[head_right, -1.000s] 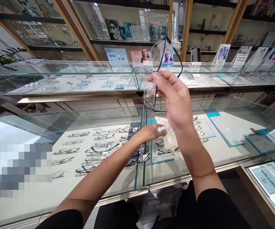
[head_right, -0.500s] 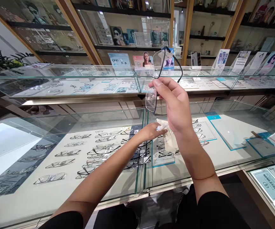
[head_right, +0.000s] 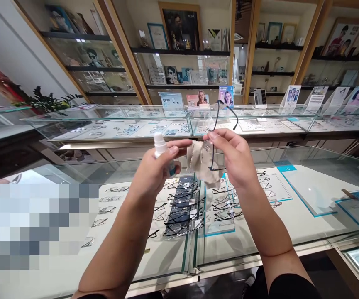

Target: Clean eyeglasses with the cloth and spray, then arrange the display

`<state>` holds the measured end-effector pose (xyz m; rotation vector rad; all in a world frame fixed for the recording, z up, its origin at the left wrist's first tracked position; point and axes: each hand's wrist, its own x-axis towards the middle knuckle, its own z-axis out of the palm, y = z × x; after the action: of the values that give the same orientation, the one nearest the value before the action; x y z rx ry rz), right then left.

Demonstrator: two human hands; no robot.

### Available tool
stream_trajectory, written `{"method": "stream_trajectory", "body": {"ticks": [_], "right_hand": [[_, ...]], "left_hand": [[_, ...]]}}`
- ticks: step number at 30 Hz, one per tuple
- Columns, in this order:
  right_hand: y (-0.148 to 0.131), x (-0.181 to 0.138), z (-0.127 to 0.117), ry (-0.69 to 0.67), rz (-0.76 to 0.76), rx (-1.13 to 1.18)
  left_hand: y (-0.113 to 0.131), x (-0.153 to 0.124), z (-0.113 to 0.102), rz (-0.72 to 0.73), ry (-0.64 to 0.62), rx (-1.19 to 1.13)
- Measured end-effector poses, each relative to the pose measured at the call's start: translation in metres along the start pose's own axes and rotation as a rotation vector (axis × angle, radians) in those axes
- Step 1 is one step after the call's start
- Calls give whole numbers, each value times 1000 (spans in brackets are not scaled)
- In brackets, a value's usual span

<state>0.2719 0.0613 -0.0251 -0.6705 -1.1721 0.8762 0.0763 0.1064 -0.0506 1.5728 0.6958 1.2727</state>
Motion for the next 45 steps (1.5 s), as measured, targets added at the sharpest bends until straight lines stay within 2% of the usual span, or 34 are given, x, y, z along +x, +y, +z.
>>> {"method": "stream_trajectory", "body": {"ticks": [6, 9, 12, 18, 21, 28, 31, 34, 37, 45], "right_hand": [[5, 0, 3, -63, 56, -20], [9, 0, 3, -112, 81, -8], [11, 0, 4, -116, 84, 17], [13, 0, 7, -94, 77, 38], [14, -2, 11, -125, 112, 50], [14, -9, 19, -184, 140, 107], [14, -9, 21, -160, 137, 108], [17, -10, 21, -121, 108, 90], [19, -10, 22, -81, 68, 55], [25, -13, 26, -40, 27, 42]], "left_hand": [[11, -14, -2, 182, 133, 40], [15, -16, -1, 234, 161, 36], [19, -16, -2, 238, 132, 61], [21, -18, -1, 258, -19, 113], [19, -16, 2, 304, -29, 150], [16, -14, 6, 410, 35, 243], [17, -17, 7, 449, 157, 343], [19, -22, 9, 364, 237, 462], [22, -26, 12, 224, 173, 502], [23, -19, 11, 53, 20, 206]]}}
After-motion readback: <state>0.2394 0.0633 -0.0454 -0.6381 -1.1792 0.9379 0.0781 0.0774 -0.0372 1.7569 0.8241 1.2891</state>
